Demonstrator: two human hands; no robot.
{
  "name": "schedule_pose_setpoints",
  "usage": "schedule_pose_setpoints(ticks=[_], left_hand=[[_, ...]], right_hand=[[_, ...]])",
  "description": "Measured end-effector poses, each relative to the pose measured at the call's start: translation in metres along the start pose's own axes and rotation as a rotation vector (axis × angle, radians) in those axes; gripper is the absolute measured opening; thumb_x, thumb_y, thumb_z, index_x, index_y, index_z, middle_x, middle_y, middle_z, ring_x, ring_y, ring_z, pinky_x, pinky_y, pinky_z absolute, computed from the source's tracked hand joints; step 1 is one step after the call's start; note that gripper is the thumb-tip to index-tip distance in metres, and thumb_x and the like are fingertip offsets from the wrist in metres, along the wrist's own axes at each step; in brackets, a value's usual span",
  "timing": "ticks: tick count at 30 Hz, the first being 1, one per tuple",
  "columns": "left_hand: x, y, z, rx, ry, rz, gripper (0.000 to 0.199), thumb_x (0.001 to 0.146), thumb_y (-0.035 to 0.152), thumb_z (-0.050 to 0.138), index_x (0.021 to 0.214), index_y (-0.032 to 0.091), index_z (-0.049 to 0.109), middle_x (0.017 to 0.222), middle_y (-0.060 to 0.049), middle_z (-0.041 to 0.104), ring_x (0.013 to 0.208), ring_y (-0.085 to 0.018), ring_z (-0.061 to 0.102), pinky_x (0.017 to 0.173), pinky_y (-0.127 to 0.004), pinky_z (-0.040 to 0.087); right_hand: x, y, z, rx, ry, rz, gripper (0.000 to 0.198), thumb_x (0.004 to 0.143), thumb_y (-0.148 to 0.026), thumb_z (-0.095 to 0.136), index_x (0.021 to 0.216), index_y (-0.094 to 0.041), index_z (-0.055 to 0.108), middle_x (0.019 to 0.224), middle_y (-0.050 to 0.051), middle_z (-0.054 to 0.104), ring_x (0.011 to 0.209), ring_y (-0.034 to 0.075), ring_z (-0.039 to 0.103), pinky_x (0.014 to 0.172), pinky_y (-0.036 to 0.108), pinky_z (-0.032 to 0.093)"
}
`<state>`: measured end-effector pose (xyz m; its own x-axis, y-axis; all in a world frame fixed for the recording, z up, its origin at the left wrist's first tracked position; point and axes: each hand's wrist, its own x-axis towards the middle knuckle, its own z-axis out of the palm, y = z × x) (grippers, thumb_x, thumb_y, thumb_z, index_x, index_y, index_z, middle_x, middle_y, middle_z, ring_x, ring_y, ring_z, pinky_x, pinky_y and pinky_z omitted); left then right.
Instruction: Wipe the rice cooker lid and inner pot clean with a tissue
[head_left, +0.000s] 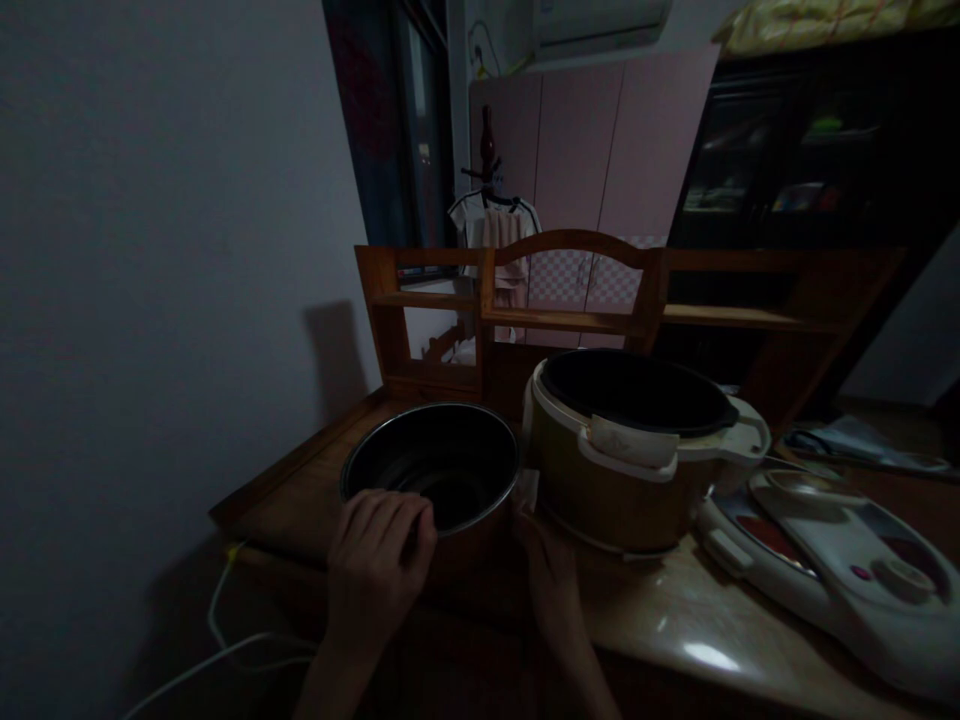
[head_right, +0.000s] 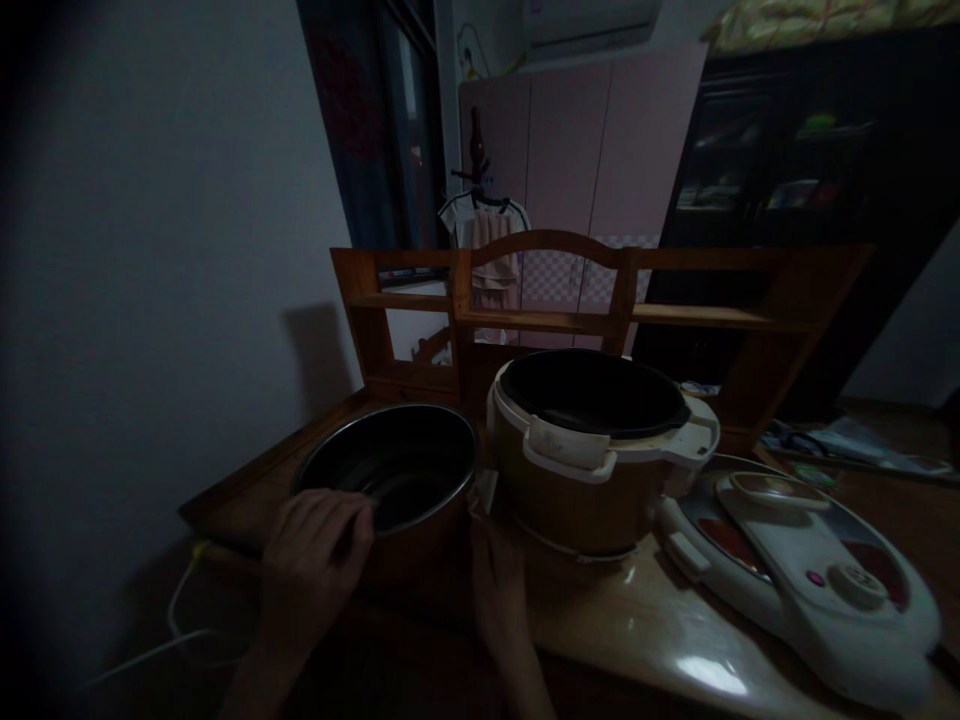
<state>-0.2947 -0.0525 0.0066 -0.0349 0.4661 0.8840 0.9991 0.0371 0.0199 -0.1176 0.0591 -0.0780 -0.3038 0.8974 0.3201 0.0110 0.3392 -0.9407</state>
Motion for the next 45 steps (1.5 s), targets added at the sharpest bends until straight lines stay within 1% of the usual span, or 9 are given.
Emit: schedule_pose_setpoints(ticks=[5, 9, 17, 22, 30, 35, 38, 41, 45], left_hand=[[0.013, 0.042, 0.004, 0.005, -0.064, -0.081, 0.017, 0.089, 0.021, 0.062, 0.105, 0.019, 0.066, 0.102, -0.007, 0.071, 0.098, -0.024, 0.062, 0.095, -0.043, 0.045], [0.026, 0.064, 0.012, 0.02, -0.174, -0.092, 0.015, 0.092, 0.03, 0.06, 0.099, 0.019, 0.066, 0.095, -0.007, 0.071, 0.092, -0.023, 0.064, 0.087, -0.04, 0.046], [0.05, 0.073, 0.021, 0.194, -0.522, -0.048, 0.028, 0.094, 0.039, 0.055, 0.079, 0.018, 0.064, 0.068, -0.008, 0.067, 0.064, -0.025, 0.066, 0.054, -0.034, 0.039], [0.051, 0.075, 0.029, 0.259, -0.545, -0.076, 0.025, 0.096, 0.033, 0.052, 0.085, 0.016, 0.066, 0.071, -0.011, 0.07, 0.065, -0.025, 0.068, 0.049, -0.029, 0.034], [0.044, 0.073, 0.042, 0.205, -0.436, -0.081, 0.048, 0.096, 0.052, 0.044, 0.074, 0.017, 0.067, 0.069, -0.013, 0.069, 0.06, -0.023, 0.064, 0.048, -0.029, 0.029], [0.04, 0.041, 0.018, 0.273, -0.32, -0.038, 0.044, 0.098, 0.046, 0.044, 0.069, 0.02, 0.063, 0.062, -0.007, 0.065, 0.054, -0.021, 0.058, 0.05, -0.03, 0.021], [0.039, 0.0, -0.007, 0.295, -0.151, -0.234, 0.045, 0.097, 0.045, 0.046, 0.062, 0.02, 0.059, 0.054, -0.003, 0.058, 0.048, -0.016, 0.049, 0.052, -0.03, 0.02], [0.04, -0.033, -0.023, 0.121, 0.046, -0.564, 0.045, 0.095, 0.049, 0.047, 0.068, 0.018, 0.066, 0.054, -0.001, 0.058, 0.05, -0.015, 0.047, 0.053, -0.028, 0.027], [0.036, -0.039, -0.021, -0.041, 0.283, -0.865, 0.05, 0.094, 0.053, 0.047, 0.071, 0.015, 0.068, 0.062, -0.002, 0.063, 0.055, -0.016, 0.051, 0.057, -0.029, 0.037]], right_hand=[[0.001, 0.003, 0.0, 0.041, -0.002, -0.024, 0.041, 0.095, -0.045, 0.049, 0.118, -0.021, 0.072, 0.124, 0.008, 0.07, 0.118, 0.025, 0.062, 0.109, 0.043, 0.042], [0.002, 0.004, -0.001, 0.057, 0.026, -0.043, 0.04, 0.092, -0.047, 0.051, 0.116, -0.023, 0.074, 0.121, 0.008, 0.071, 0.116, 0.026, 0.063, 0.108, 0.044, 0.043], [0.001, 0.003, -0.001, 0.072, 0.03, 0.042, 0.042, 0.094, -0.046, 0.049, 0.118, -0.021, 0.073, 0.124, 0.01, 0.07, 0.118, 0.027, 0.062, 0.108, 0.044, 0.042], [0.003, -0.004, -0.001, 0.123, 0.008, 0.041, 0.039, 0.096, -0.039, 0.046, 0.119, -0.023, 0.072, 0.126, 0.007, 0.069, 0.121, 0.025, 0.061, 0.11, 0.042, 0.04], [0.003, -0.007, -0.003, 0.107, 0.041, 0.024, 0.039, 0.094, -0.041, 0.046, 0.113, -0.023, 0.075, 0.119, 0.007, 0.072, 0.116, 0.025, 0.063, 0.107, 0.039, 0.043], [0.001, 0.003, -0.003, 0.07, 0.134, 0.068, 0.042, 0.093, -0.048, 0.051, 0.109, -0.019, 0.076, 0.115, 0.01, 0.073, 0.113, 0.027, 0.064, 0.102, 0.039, 0.045], [0.0, 0.009, -0.002, 0.063, 0.155, 0.078, 0.047, 0.089, -0.056, 0.053, 0.108, -0.02, 0.076, 0.115, 0.01, 0.073, 0.113, 0.028, 0.063, 0.102, 0.039, 0.046], [0.0, 0.014, -0.001, 0.057, 0.154, 0.117, 0.051, 0.088, -0.061, 0.053, 0.109, -0.02, 0.076, 0.116, 0.009, 0.072, 0.114, 0.028, 0.063, 0.102, 0.04, 0.045], [0.0, 0.02, 0.0, 0.052, 0.187, 0.155, 0.054, 0.087, -0.063, 0.054, 0.108, -0.018, 0.075, 0.114, 0.01, 0.073, 0.111, 0.028, 0.063, 0.102, 0.039, 0.045]])
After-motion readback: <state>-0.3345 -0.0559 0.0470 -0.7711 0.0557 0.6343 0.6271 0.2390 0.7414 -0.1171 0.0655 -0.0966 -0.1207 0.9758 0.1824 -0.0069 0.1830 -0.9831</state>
